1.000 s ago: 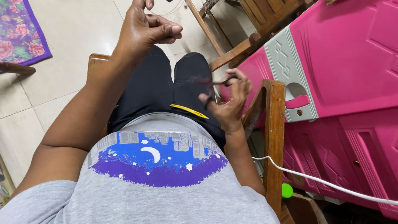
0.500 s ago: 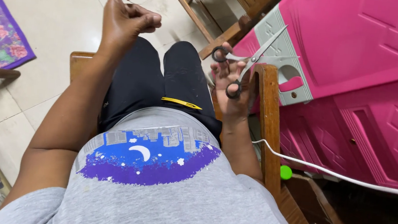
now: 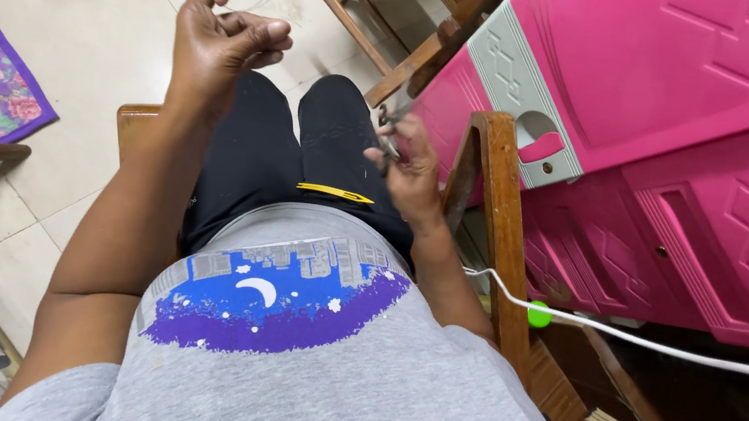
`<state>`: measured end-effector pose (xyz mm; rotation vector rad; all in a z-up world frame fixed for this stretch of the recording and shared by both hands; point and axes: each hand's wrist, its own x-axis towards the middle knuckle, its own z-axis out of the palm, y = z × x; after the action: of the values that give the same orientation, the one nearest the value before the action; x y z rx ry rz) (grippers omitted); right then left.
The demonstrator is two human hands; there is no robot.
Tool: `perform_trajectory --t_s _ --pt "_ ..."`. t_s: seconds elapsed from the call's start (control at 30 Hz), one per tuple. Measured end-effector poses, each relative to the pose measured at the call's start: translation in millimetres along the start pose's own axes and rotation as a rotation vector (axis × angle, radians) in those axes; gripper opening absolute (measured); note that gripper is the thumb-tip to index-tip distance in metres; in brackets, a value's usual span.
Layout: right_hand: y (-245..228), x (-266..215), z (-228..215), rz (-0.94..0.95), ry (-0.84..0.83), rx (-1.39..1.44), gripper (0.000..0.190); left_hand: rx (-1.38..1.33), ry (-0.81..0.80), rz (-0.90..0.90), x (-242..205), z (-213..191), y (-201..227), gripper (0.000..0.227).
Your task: Repairing a fine mesh fishing net using a shuttle and scissors
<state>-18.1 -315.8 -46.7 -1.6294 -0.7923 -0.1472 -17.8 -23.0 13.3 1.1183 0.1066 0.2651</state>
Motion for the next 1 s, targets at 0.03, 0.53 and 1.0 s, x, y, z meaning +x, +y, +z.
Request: perform_trajectory --t_s 0.03,0.53,1.0 --pt "-6 -2 5 -0.005 -0.004 0.002 0.051 0.000 0.003 0.005 -1 2 -2 0.059" --pt "-60 -8 44 0.080 -0.029 -0.452 0.046 -0.211 0.092 0.059 -17 33 -5 0.054" --pt "-45 -8 43 -0.057 0.067 -0.490 0.036 -0.248 0.022 0.084 -26 44 -4 0.056"
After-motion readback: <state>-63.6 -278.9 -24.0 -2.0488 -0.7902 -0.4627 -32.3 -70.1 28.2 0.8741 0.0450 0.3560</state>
